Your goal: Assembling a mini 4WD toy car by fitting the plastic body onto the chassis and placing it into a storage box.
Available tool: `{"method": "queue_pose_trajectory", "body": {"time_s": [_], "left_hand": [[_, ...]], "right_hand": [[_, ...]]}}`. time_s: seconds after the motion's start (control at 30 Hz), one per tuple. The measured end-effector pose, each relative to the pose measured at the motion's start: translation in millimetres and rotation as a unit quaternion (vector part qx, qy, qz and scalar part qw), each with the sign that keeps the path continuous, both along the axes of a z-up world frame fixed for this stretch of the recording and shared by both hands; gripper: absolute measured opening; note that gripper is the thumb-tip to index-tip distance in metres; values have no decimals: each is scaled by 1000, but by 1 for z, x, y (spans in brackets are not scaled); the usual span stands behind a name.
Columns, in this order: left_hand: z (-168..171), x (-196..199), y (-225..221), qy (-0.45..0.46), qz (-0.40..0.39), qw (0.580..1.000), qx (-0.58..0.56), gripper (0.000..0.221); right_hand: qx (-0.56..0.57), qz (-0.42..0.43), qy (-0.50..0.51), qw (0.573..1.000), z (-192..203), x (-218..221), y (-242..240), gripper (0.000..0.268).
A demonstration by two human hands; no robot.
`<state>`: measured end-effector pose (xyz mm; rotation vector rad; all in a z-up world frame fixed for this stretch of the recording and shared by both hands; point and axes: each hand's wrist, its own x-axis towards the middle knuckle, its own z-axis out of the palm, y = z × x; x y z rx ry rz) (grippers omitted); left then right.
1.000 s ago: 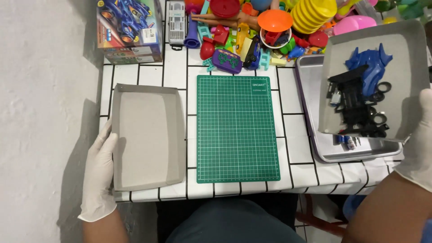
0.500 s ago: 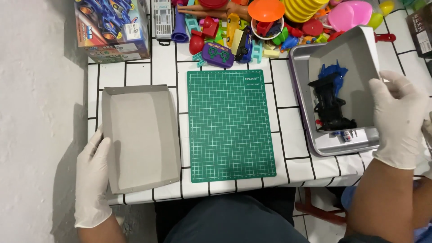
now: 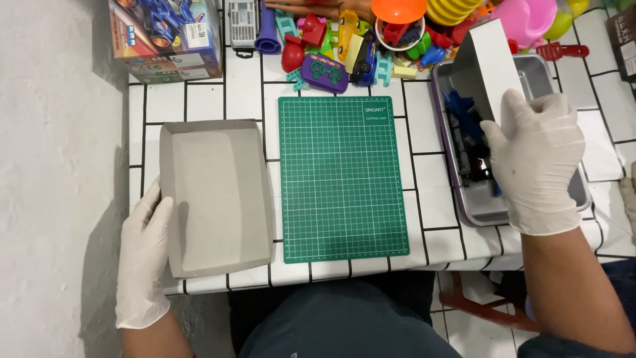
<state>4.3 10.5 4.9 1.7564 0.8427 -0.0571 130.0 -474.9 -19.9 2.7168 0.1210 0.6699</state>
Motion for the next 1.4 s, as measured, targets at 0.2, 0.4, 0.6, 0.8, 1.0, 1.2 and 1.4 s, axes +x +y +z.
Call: {"method": "queue_pose_trajectory", "body": {"time_s": [0.2, 0.4, 0.6, 0.8, 1.0, 1.2, 1.4], "left_hand": [[-19, -3, 11, -20, -20, 999, 26, 53], [-18, -3, 9, -9, -13, 1000, 19, 57], [-6, -2, 2, 14, 13, 1000, 17, 57], [-12, -2, 6, 19, 6, 999, 34, 58], [-38, -18, 20, -87, -22, 984, 154, 55], [-10, -44, -8, -182, -299, 931, 99, 110], [-50, -73, 11, -393, -306, 848, 181, 86]], "right_hand": [[-111, -12, -47, 993, 0, -3, -9, 37], [-118, 29, -82, 989, 5, -11, -17, 38], [-103, 27, -146, 983, 23, -22, -21, 50], [572, 120, -59, 809, 41, -44, -14, 35], [704, 196, 0, 683, 50, -52, 73, 39], [856, -8, 191, 481, 26, -77, 199, 62], [868, 86, 326, 364, 5, -100, 259, 56]]}}
